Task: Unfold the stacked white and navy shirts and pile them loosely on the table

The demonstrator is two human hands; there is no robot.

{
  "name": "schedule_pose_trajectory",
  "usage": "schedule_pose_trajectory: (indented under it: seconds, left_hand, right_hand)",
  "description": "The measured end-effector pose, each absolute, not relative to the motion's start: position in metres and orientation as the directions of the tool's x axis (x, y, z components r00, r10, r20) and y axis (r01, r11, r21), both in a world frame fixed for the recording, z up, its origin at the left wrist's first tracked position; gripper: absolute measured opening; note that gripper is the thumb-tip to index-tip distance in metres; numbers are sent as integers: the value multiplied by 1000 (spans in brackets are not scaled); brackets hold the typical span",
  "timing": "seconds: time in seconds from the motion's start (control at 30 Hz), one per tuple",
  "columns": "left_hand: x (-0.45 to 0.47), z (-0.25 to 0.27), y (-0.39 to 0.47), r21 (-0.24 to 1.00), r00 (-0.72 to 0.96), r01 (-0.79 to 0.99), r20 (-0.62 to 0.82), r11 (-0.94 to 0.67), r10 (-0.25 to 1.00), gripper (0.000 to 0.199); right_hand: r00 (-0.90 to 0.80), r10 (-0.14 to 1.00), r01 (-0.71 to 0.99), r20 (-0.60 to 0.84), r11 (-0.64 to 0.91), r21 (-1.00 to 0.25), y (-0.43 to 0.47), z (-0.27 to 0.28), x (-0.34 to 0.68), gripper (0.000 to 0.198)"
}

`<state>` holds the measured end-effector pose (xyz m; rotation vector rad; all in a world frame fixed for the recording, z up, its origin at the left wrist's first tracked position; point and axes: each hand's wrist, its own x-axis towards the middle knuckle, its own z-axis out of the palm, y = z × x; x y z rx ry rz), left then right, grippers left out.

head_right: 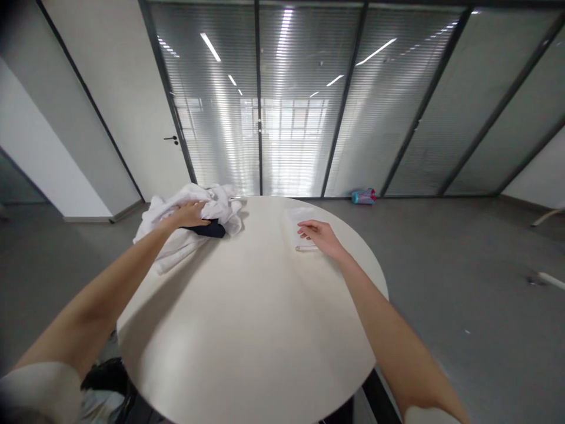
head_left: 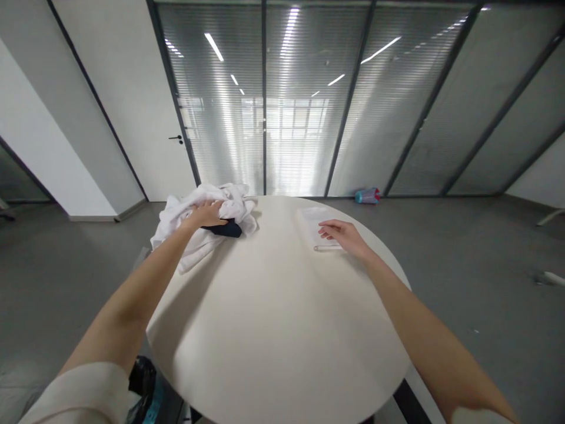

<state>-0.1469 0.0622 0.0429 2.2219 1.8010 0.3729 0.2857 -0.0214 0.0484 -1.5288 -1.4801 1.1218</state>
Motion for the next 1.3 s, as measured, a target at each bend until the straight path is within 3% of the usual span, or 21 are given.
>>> schedule_pose_trajectory:
  seconds: [0.07,0.13,0.2,0.27,0.37,0.47,0.63,0.73,0.83,0.9,1.03,1.13,1.3]
  left_hand:
    - [-142,39,50,376,185,898,148,-228,972,63]
    - [-128,41,29,405,249,842,294,-356,923,49]
    - [-106,43,1,428,373,754,345,-498,861,32]
    - [-82,40,-29,454,476,691,300,-562,827,27]
    - [-61,24,-61,465,558,657,229,-593,798,24]
    - [-62,1,-64,518,594,622,176,-587,785,21]
    - [-83,-14,-42,675,486,572,178,-466,856,27]
    - [-89,-11,-37,693,451,578,169,-431,876,28]
    - [-90,-8,-37,698,436,588,153,-410,887,30]
    - [-90,-7,-38,697,430,595,145,-400,891,30]
    - [-91,-8,-37,686,436,604,142,-406,889,30]
    - [-92,-11,-36,681,431,612,139,-402,892,30]
    - [-92,-10,-36,695,414,605,143,-389,899,30]
  right_hand:
    - [57,998,403,-41,-60,-913,-8,52,287,46]
    - [161,987,471,22,-57,-881,2,50,284,41]
    - [201,976,609,85,-56,-792,4,43,278,39]
    - [137,986,788,98,-49,-613,-4,32,272,42]
    - [4,999,953,-49,-19,-303,-22,16,267,64]
    - [-36,983,988,-179,8,-154,-33,8,271,74]
    - [-84,962,987,-259,45,-155,-33,11,277,59]
    - [-148,933,980,-327,95,-175,-30,19,282,45]
    - [-180,897,959,-403,68,-277,-27,27,294,35]
    - [-87,933,951,-349,-26,-307,-26,27,305,39]
    - [285,952,945,-111,-299,-132,-26,15,323,62]
    - [332,924,925,-190,-358,-124,-26,3,332,56]
    - [306,916,885,-260,-375,-276,-23,-3,341,38]
